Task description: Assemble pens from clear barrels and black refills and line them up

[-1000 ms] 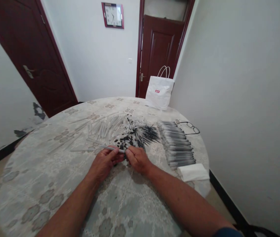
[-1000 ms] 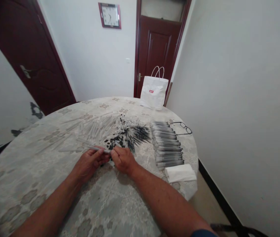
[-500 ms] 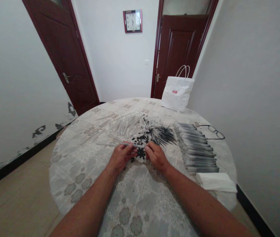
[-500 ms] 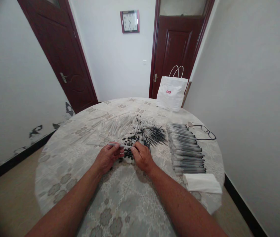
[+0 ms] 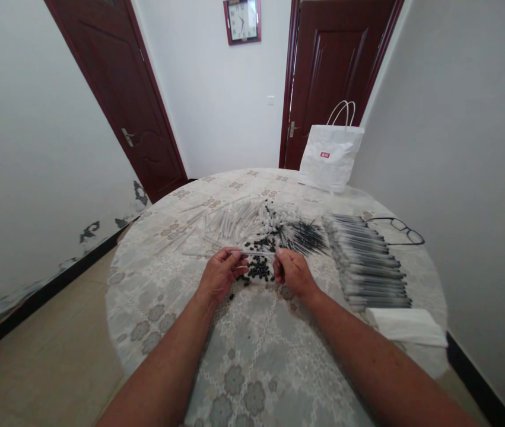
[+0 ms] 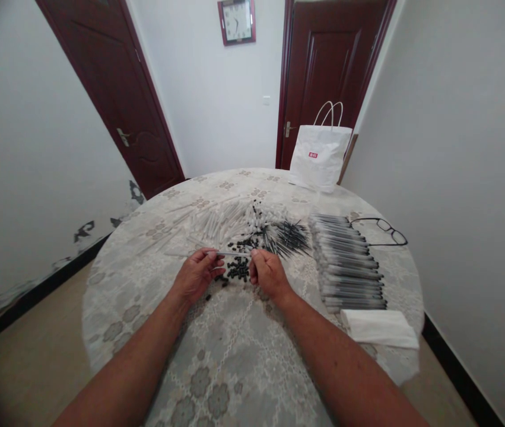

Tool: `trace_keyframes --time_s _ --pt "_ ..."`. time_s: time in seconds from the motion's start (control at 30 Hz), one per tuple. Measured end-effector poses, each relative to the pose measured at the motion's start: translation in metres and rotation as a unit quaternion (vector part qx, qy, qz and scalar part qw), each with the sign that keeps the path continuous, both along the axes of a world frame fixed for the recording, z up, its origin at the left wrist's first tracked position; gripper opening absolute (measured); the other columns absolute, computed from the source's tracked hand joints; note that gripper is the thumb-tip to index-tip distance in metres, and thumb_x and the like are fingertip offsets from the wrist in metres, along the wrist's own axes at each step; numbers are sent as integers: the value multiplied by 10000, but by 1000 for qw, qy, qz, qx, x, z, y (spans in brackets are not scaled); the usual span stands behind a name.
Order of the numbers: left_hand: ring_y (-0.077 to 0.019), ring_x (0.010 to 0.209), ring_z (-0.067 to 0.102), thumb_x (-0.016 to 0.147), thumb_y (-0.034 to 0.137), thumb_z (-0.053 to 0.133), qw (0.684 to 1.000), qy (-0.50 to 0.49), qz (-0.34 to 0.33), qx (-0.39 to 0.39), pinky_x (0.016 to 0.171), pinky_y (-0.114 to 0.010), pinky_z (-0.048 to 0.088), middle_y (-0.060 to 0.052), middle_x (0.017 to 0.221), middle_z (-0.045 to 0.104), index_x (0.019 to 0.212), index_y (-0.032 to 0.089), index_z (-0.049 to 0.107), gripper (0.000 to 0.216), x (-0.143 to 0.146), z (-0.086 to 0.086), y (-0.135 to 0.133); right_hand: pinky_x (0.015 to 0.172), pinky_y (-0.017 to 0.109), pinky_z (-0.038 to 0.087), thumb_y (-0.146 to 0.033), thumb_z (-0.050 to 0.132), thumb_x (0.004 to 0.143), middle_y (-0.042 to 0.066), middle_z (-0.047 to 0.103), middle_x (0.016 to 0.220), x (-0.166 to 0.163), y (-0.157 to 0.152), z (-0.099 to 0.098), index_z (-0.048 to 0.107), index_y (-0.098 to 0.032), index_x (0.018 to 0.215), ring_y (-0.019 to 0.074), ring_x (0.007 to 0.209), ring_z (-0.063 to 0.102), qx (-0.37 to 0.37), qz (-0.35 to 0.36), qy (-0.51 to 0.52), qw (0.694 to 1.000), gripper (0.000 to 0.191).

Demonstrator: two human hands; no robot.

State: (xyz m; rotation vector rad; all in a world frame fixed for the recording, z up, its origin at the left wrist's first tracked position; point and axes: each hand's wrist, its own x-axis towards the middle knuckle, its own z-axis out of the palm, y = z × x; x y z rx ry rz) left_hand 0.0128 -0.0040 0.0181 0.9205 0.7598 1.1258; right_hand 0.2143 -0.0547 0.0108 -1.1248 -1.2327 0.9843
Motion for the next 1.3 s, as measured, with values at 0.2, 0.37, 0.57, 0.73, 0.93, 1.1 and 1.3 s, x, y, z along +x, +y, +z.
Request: trace_keyframes --time_s 0.2,0.37,0.57,0.73,0.93,1.1,1.3 --pt "-161 734 700 753 351 791 1000 17 3 7 705 -326 592 -63 888 733 967 160 658 317 0 -2 2 391 226 373 -595 430 942 -15 536 492 1 3 -2 517 -203 631 111 382 493 -28 9 29 999 507" --pt "-162 722 696 745 353 795 1000 23 7 5 691 -321 591 -76 886 735 964 150 675 322 0 -2 2 412 219 382 -582 461 936 -23 560 535 5 3 -2 542 -202 707 106 416 496 -2 -12 10 1000 451" --pt "-156 704 688 752 355 791 1000 25 0 7 698 -326 591 -85 901 737 976 143 678 329 0 -2 1 457 225 390 -493 470 947 -25 568 544 10 4 -5 550 -206 719 107 442 489 27 -25 -36 999 375" --pt "-164 712 686 761 365 785 999 33 -7 4 693 -330 587 -95 900 736 951 142 667 316 -1 -4 2 456 229 386 -495 461 947 -23 562 551 11 6 -6 544 -206 705 109 444 485 19 -31 -39 999 386" --pt "-152 699 674 774 387 774 999 39 -18 9 683 -319 581 -75 883 725 903 146 668 293 -1 -5 1 466 226 392 -524 445 956 -28 542 537 11 4 -3 536 -207 687 111 454 497 24 -40 -52 998 425" --pt "-154 696 674 754 385 789 999 39 -14 6 673 -317 581 -79 876 725 887 142 667 303 1 -3 1 433 225 378 -566 451 939 -30 523 520 10 3 -1 519 -208 647 109 429 491 16 -47 -43 998 466" --pt "-144 655 664 768 372 762 999 -11 33 -11 639 -311 588 -64 833 706 933 125 672 311 -9 0 9 381 214 367 -589 482 917 -39 504 504 10 4 3 506 -208 627 100 393 478 2 -58 7 998 479"
